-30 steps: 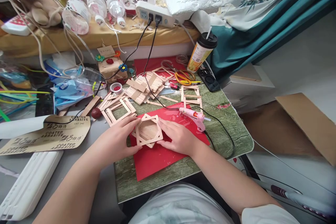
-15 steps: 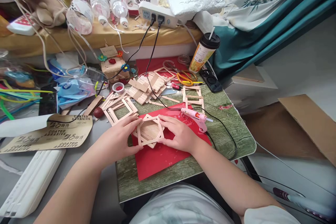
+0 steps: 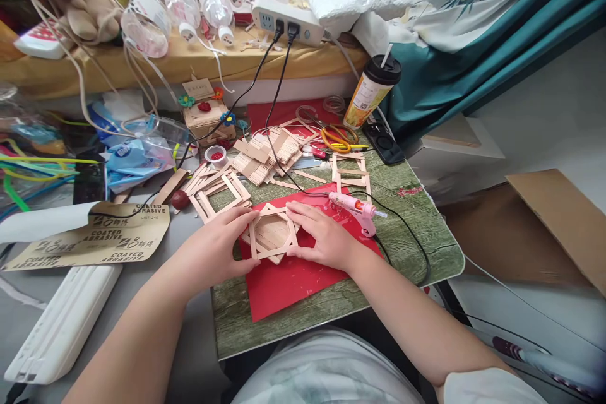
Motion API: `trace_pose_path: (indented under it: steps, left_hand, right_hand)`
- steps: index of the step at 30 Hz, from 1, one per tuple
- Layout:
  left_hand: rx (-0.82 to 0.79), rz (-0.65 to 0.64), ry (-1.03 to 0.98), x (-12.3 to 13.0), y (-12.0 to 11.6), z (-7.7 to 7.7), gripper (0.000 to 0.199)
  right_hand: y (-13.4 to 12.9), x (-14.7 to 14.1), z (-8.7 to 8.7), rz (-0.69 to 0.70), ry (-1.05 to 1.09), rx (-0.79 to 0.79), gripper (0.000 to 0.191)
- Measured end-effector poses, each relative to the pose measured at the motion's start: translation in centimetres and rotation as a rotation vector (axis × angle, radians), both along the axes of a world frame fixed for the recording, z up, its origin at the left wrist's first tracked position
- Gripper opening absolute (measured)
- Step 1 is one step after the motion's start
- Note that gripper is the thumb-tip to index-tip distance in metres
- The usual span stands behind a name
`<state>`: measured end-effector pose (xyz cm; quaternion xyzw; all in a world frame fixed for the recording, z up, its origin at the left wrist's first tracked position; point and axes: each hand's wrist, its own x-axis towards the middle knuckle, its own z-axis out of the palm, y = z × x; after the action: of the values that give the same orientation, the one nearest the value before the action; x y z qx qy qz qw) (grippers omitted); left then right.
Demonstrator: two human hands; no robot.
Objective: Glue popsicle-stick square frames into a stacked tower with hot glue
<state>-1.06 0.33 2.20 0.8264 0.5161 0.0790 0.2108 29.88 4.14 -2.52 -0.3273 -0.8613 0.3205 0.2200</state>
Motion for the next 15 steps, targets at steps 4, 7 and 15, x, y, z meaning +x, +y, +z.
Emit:
trace_pose_path:
  steps: [4, 7, 15]
  left_hand:
    - [-0.042, 0.011, 0.019, 0.07, -0.04, 0.35, 0.088]
    - [-0.071, 0.026, -0.001, 0.13, -0.09, 0.57, 0.090]
    - [-0.085, 0.038, -0.052, 0.06, -0.31, 0.73, 0.087]
  right_hand:
    - [0.10, 0.01, 0.03, 0.022, 0.006, -0.045, 0.091]
    - [0.05, -0.17, 0.43, -0.004, -0.009, -0.072, 0.087]
    - [-0.34, -0.29, 0.33, -0.031, 0.021, -0.050, 0.088]
